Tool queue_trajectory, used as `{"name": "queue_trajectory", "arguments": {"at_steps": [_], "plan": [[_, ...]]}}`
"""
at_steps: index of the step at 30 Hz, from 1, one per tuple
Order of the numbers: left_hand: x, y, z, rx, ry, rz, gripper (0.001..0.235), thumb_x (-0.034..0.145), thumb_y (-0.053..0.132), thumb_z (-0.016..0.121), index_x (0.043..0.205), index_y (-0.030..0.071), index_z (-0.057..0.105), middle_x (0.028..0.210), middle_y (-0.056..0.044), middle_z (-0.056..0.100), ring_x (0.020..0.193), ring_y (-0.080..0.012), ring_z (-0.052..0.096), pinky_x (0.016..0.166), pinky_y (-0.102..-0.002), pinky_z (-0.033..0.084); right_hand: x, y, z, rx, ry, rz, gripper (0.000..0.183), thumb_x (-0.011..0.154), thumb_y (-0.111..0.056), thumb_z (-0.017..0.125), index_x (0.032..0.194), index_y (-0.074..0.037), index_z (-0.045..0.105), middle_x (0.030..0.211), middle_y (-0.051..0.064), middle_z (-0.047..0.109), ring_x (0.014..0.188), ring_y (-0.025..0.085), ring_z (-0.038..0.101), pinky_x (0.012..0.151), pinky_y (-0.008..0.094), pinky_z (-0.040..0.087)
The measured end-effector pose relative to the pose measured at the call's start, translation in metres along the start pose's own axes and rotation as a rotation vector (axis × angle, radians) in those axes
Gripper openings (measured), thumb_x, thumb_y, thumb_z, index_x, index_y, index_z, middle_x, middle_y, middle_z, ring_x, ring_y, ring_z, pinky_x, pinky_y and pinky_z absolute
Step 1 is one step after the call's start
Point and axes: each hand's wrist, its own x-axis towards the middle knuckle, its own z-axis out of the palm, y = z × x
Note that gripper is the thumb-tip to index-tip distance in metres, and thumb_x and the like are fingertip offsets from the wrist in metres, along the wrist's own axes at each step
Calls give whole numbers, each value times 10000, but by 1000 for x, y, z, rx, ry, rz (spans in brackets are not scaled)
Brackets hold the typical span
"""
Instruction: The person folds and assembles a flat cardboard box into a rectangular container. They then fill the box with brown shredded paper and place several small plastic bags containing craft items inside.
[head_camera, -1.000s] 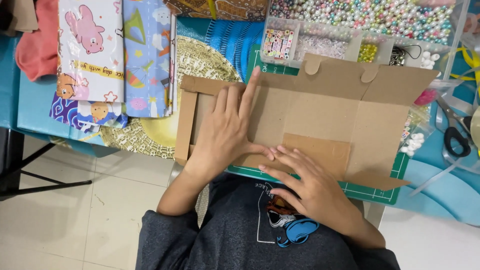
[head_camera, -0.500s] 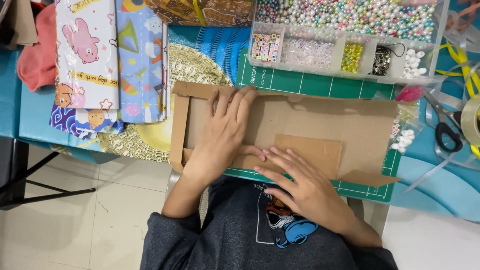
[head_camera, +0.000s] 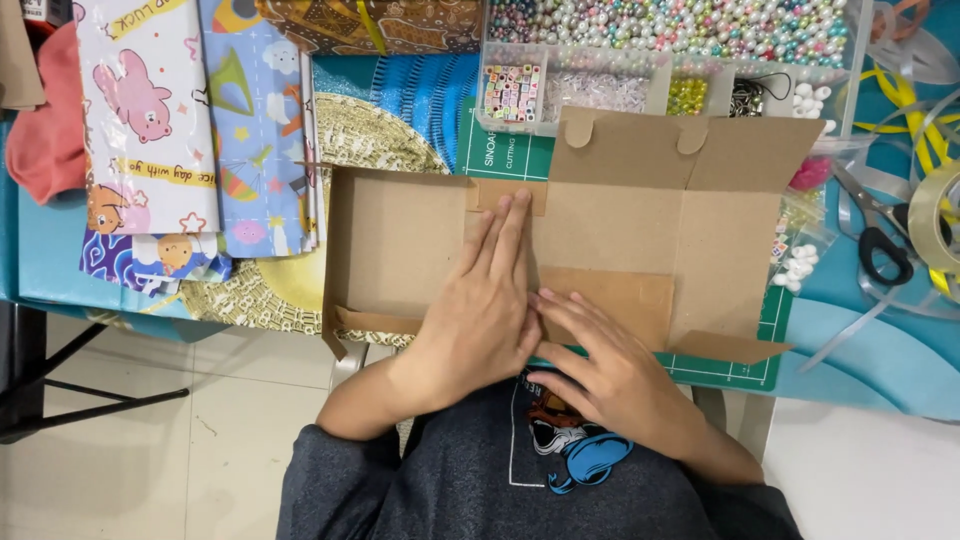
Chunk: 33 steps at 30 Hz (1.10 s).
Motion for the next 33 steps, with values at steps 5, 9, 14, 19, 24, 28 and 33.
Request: {"name": "queue_trajectory", "arguments": {"at_steps": [5, 9, 14, 19, 24, 28, 33], "plan": [[6, 21, 6, -188, 113, -156, 861, 1001, 530, 242, 1562, -121, 298, 1640, -319, 271, 1555, -415, 250, 1297, -500, 188, -14, -12, -20, -51, 16, 36, 338, 974, -209, 714, 1191, 46, 667, 1544, 297, 400, 1416, 397, 504, 1201, 514, 436], [15, 19, 24, -217, 195, -201, 1108, 949, 830, 350, 1581, -75, 251, 1538, -242, 456, 1448, -390, 423, 1280, -550, 240, -44, -7, -42, -402, 157, 32, 286, 978, -250, 720, 1232, -118, 731, 1343, 111, 675, 1191, 236, 690, 987, 376, 612], [12, 21, 23, -178, 186, -180, 994, 1012, 753, 373, 1591, -47, 260, 1566, -245, 442, 1481, -362, 416, 1272, -456, 298, -56, 17, -50, -341, 322, 204, 221, 998, 63, 666, 1180, -35, 745, 1204, 182, 680, 1083, 304, 684, 961, 423, 559], [12, 27, 13, -192, 151, -81, 744, 1083, 582, 439, 1647, 145, 227, 1659, -224, 320, 1559, -429, 232, 1260, -483, 292, -54, 43, -55, -283, 127, 286, 396, 1019, 106, 550, 1356, -78, 646, 1390, 171, 581, 1215, 327, 622, 1039, 451, 504], [14, 27, 16, -182, 123, 28, 730, 1077, 695, 369, 1667, 306, 185, 1705, -199, 139, 1563, -474, 133, 1263, -617, 176, -29, 52, -81, -390, 26, 49, 290, 952, 64, 514, 1143, -57, 694, 1288, 157, 638, 1143, 326, 656, 928, 464, 545], [14, 27, 18, -217, 131, 30, 664, 1108, 616, 397, 1665, 313, 196, 1703, -210, 137, 1565, -480, 122, 1267, -620, 146, -4, 73, -101, -610, 138, 7, 278, 960, -52, 726, 1227, -52, 644, 1345, 182, 590, 1150, 348, 626, 964, 504, 535], [14, 27, 18, -229, 176, 13, 644, 1088, 589, 440, 1651, 330, 265, 1700, -186, 204, 1564, -464, 177, 1251, -619, 186, 29, 83, -115, -584, 62, 146, 585, 1126, -264, 609, 1599, 8, 398, 1657, 216, 403, 1483, 412, 476, 1225, 538, 267]]}}
